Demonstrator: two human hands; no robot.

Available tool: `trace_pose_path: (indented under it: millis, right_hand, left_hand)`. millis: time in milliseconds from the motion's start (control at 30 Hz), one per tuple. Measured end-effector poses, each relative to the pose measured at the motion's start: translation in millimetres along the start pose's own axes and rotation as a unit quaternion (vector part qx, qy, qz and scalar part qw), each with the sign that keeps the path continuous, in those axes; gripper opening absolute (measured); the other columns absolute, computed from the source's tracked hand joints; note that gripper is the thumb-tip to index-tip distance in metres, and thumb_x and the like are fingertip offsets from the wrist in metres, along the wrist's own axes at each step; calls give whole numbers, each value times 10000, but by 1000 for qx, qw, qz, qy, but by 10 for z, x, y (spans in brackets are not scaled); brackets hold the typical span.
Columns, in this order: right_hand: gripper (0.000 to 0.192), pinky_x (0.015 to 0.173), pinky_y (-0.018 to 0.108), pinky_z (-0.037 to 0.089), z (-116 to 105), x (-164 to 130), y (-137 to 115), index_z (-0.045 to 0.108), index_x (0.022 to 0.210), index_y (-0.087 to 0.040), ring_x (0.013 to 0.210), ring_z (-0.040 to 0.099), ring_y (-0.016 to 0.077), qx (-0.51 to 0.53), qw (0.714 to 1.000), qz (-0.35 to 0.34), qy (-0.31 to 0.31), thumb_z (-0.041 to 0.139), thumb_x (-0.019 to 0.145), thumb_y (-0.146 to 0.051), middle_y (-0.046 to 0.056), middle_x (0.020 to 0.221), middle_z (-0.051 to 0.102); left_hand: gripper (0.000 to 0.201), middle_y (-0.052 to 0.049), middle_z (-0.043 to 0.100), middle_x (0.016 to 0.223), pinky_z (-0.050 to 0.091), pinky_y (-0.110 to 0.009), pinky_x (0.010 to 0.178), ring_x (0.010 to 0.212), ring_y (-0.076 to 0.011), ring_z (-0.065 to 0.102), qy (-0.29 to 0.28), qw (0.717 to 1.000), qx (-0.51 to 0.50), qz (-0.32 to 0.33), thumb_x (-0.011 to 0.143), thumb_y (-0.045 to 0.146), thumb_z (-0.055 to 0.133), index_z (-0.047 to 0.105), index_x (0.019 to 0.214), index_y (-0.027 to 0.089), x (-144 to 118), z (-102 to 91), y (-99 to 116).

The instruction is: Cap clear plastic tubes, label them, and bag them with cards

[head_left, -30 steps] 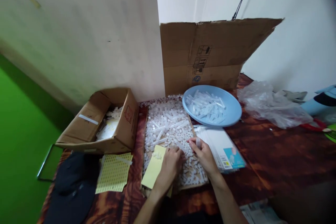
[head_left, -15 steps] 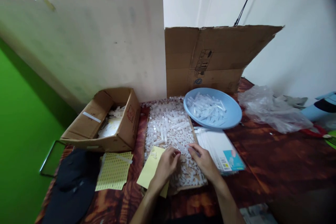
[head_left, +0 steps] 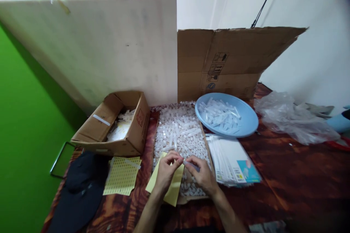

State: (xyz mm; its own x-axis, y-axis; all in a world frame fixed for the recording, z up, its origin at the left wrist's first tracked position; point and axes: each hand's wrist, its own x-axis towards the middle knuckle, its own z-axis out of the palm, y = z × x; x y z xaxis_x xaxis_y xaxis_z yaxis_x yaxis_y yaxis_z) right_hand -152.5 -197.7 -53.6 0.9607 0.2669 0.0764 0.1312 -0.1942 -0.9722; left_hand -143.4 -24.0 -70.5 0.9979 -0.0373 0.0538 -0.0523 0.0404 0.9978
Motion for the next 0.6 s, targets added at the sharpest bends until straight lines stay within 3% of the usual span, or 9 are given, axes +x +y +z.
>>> trace_pose_path:
  millis: [333, 600]
  right_hand:
    - [415, 634, 274, 352, 198, -73, 138, 570, 694, -176, 654, 488, 167, 22, 999, 43, 7, 547, 930, -517, 0, 647, 532]
    - [422, 615, 272, 355, 103, -40, 57, 594, 693, -172, 621, 489, 161, 21, 997, 45, -59, 561, 927, -523, -5, 623, 526]
  left_hand:
    - [345, -99, 647, 939, 457, -309, 813, 917, -234, 612, -13, 997, -74, -31, 785, 470, 800, 709, 721, 143, -177, -1, -291]
    - [323, -92, 674, 946, 480, -305, 815, 903, -216, 633, -47, 992, -115, -29, 817, 421, 784, 649, 724, 143, -260, -35, -301]
